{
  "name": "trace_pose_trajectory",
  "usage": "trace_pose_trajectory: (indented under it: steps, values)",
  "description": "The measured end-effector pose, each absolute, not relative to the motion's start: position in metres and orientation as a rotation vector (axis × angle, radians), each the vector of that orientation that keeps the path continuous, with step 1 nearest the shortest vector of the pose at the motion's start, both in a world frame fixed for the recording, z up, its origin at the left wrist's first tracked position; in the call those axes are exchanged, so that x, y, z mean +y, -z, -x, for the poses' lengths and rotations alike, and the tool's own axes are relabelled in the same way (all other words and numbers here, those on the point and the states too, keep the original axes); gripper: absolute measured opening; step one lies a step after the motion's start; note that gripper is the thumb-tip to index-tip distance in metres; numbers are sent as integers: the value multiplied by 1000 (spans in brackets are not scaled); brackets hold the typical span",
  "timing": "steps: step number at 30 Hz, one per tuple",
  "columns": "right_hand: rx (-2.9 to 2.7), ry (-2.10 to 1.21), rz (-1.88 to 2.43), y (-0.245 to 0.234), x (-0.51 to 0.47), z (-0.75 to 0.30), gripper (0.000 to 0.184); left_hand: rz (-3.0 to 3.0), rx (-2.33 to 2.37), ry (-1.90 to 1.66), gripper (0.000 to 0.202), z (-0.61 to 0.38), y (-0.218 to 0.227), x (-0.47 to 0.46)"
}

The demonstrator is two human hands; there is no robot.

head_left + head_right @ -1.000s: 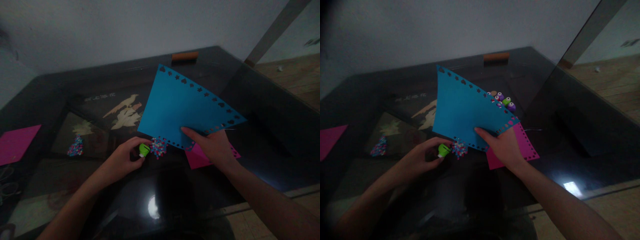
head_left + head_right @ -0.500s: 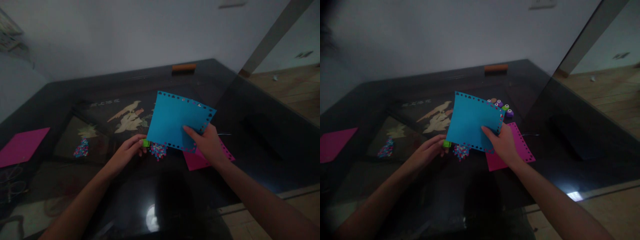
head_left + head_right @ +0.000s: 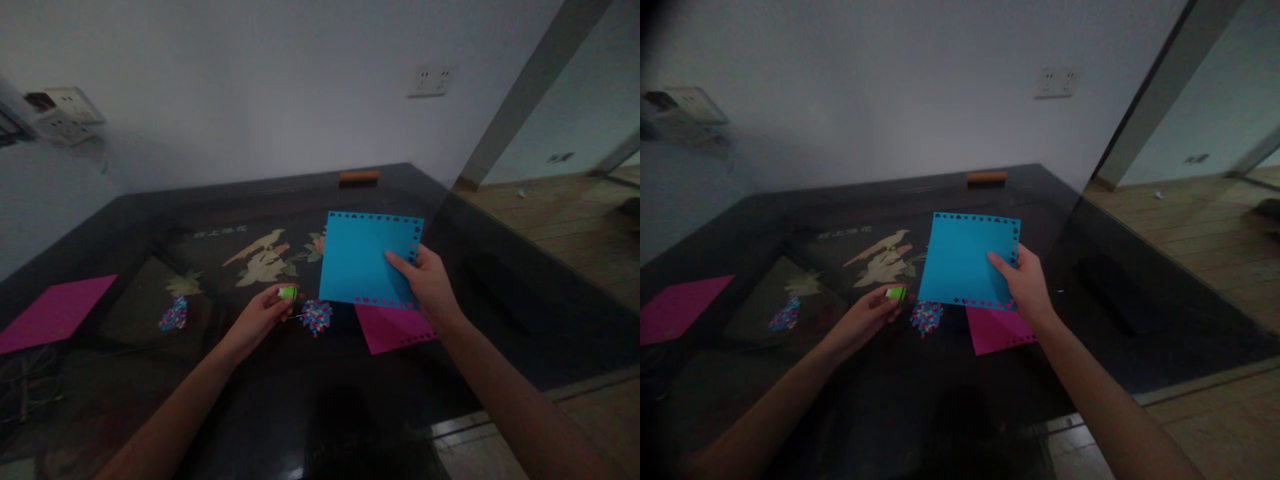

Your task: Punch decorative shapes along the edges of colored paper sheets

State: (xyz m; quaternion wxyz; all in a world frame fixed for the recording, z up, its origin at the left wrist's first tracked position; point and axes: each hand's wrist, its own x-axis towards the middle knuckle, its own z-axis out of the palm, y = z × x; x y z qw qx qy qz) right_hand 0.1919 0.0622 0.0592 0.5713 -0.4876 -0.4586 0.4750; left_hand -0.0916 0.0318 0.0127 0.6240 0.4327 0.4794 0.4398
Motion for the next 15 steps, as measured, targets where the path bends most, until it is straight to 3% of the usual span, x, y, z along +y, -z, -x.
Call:
trace_pose_trajectory:
  steps: [4, 11, 15]
  values:
    - [-896, -1141, 1189, -71, 62, -224, 32, -1008, 1141, -1033, 42, 89, -14, 32]
    - [-565, -1111, 1295, -37, 69, -272, 21, -1161, 1285, -968, 41, 93, -4, 35]
    - [-595, -1142, 1279, -32, 69, -274, 25, -1253, 1360, -924, 41, 89, -10, 39]
